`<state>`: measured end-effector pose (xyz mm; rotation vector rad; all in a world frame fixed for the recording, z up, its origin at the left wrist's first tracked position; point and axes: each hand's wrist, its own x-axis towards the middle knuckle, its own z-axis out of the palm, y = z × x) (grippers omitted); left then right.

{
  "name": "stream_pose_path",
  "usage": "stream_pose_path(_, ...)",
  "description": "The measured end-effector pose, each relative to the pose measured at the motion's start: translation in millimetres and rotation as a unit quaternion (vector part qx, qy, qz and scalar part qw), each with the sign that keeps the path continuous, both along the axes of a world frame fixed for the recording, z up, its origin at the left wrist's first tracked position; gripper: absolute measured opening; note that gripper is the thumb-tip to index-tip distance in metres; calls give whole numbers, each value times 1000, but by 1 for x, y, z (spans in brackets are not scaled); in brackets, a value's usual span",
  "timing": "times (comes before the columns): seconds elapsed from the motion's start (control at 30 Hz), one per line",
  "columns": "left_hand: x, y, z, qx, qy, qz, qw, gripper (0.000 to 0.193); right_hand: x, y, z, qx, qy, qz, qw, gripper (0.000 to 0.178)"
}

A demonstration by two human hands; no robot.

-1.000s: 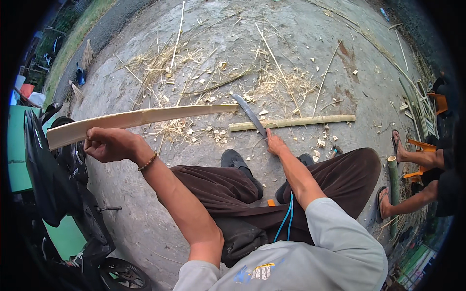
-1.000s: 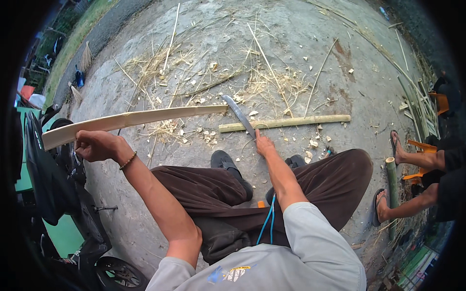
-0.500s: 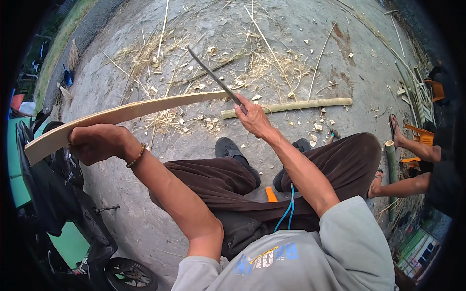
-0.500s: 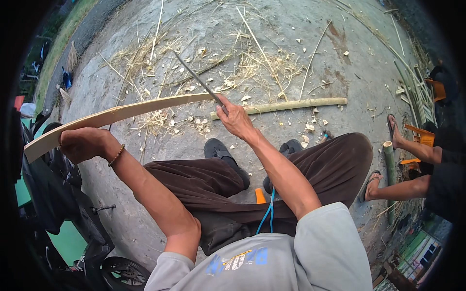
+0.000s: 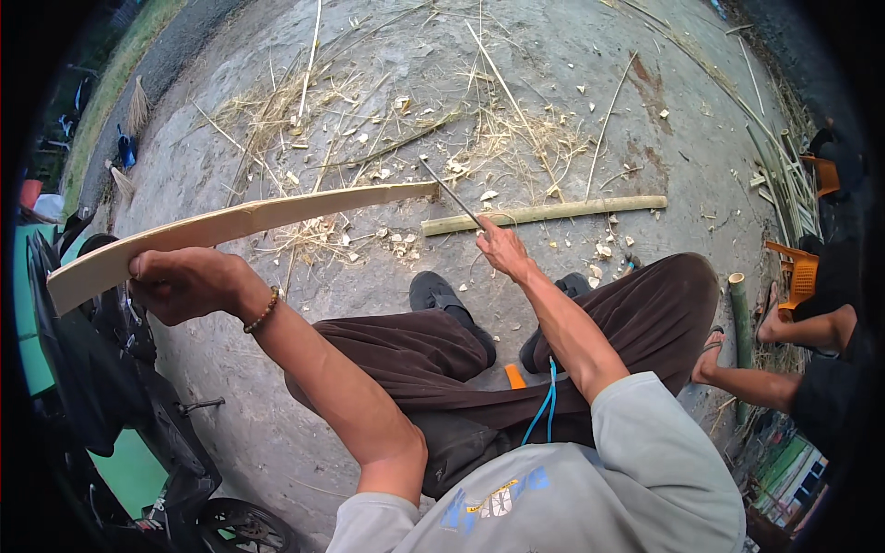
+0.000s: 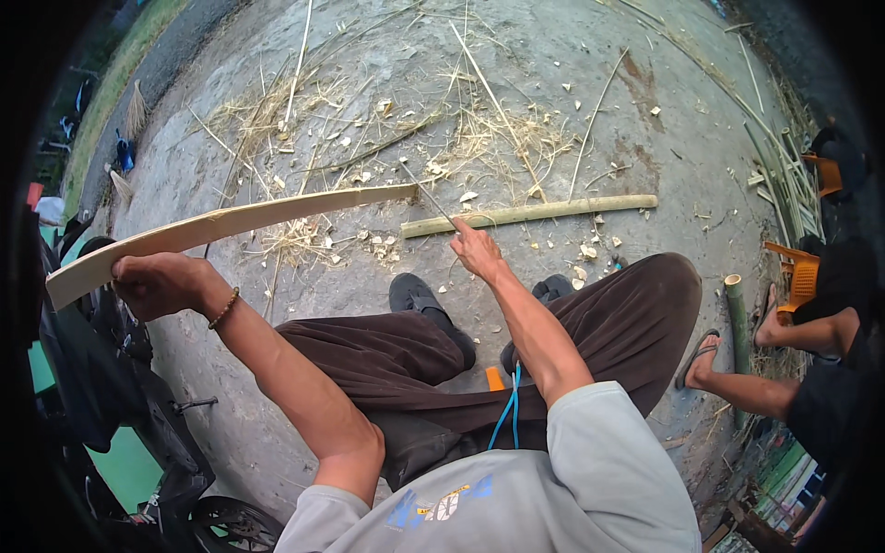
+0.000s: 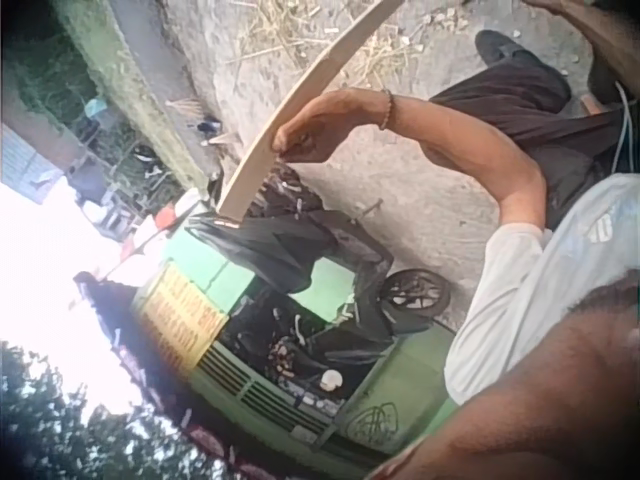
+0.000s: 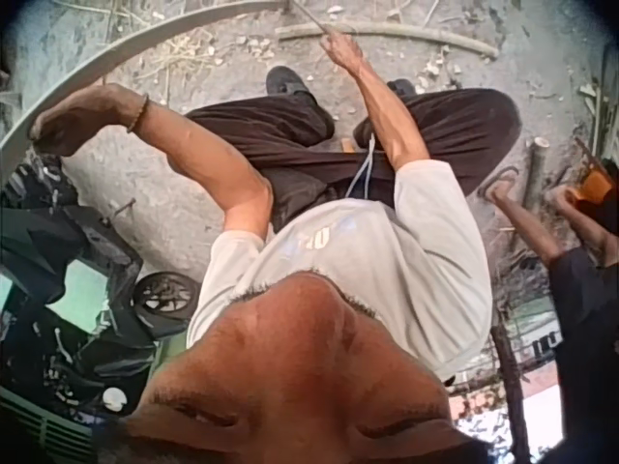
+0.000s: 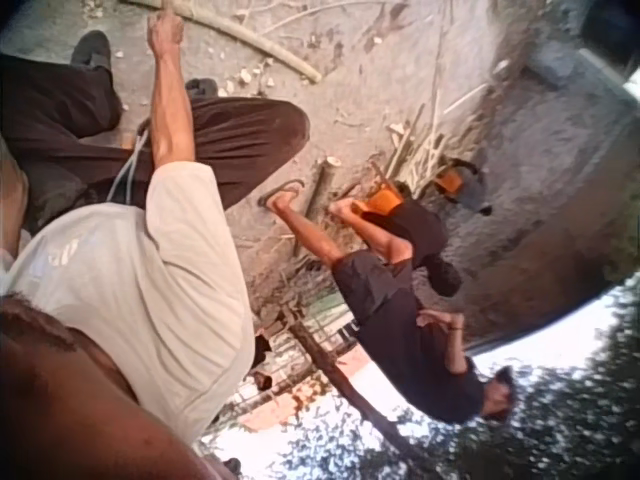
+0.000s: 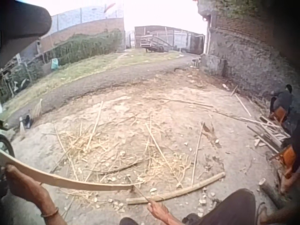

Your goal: The person is using a machete and a hammer to split and shape bamboo strips.

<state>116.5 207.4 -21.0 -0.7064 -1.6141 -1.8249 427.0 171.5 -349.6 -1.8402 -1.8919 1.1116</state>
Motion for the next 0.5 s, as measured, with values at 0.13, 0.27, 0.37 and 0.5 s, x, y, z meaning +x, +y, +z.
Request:
stream_pose_path(0.13,-5,-3,2,-8,41,35,998,47,-18,-5,23,27,46,1,999,44)
stream_pose_path(0.27,-14,-4,0,2,32,29,999,48,-44,-17,49,67,92,36,993,47)
stream_pose_path(0.37,-23,-6,-6,12,25,32,999,49,-27,-21,20,11,39,24,999,51)
stream_pose_path(0.5,-33,-3,-14,12,5,2,1000,51,10,-16,-12,-36,-44,11,998,48)
